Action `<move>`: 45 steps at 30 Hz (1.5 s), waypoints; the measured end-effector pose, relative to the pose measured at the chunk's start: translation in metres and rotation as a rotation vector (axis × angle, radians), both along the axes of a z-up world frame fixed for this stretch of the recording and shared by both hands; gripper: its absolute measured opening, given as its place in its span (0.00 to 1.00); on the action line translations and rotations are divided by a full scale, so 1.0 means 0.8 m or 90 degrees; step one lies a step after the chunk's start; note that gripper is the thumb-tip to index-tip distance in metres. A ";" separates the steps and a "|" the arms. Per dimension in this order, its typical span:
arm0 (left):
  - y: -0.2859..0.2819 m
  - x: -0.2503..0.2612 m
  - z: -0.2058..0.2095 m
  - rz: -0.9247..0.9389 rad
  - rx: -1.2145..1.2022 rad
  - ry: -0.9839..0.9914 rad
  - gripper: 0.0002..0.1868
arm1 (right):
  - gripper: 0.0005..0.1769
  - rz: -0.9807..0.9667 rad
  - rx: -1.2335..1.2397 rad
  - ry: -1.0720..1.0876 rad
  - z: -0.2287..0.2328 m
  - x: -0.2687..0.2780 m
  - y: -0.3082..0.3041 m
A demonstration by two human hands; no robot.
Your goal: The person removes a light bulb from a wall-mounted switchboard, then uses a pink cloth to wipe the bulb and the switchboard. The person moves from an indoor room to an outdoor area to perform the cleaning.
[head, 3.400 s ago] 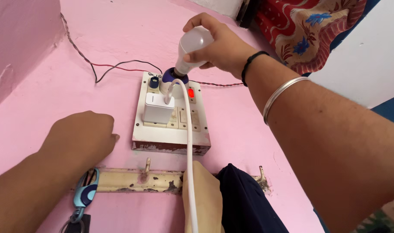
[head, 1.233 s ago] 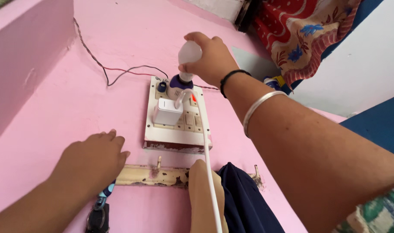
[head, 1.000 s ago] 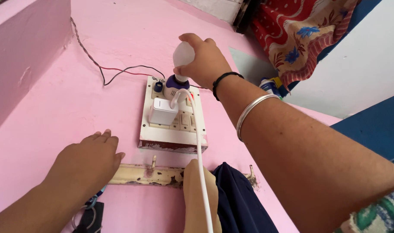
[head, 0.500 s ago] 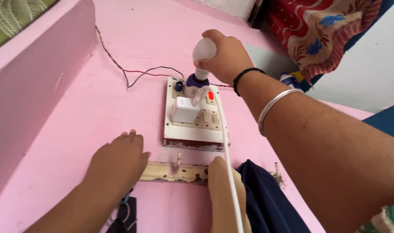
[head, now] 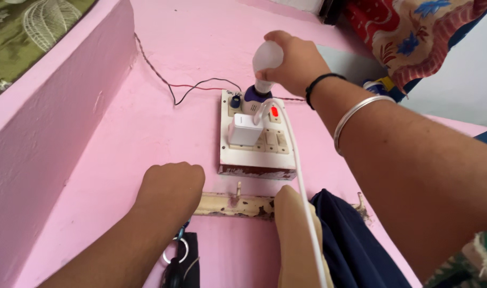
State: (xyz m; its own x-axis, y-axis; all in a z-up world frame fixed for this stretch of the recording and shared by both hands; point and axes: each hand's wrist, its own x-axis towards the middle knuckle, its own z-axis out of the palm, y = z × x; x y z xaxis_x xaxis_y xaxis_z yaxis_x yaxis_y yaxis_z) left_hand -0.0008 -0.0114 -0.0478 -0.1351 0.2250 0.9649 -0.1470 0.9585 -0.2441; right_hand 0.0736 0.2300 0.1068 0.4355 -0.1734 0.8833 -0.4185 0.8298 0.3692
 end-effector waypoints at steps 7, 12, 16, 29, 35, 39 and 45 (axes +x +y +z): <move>-0.006 -0.019 -0.005 -0.041 0.007 0.065 0.04 | 0.41 0.010 -0.021 -0.045 0.006 -0.003 -0.003; -0.014 -0.035 -0.010 -0.089 -0.001 0.097 0.12 | 0.45 0.022 -0.020 -0.111 0.005 0.000 -0.005; -0.014 -0.040 -0.015 -0.047 0.010 0.095 0.18 | 0.45 0.068 -0.012 -0.154 -0.007 0.009 -0.003; 0.001 -0.007 -0.052 -0.047 0.104 -0.027 0.29 | 0.31 0.209 -0.055 -0.002 -0.019 -0.053 0.055; 0.012 0.005 -0.065 -0.016 0.172 -0.084 0.26 | 0.34 0.126 0.080 -0.196 -0.122 -0.173 0.090; 0.012 0.009 -0.068 -0.032 0.136 -0.035 0.25 | 0.31 0.136 0.170 -0.265 -0.160 -0.194 0.075; 0.017 0.014 -0.069 0.008 0.205 -0.126 0.24 | 0.45 0.054 0.013 -0.282 -0.150 -0.174 0.048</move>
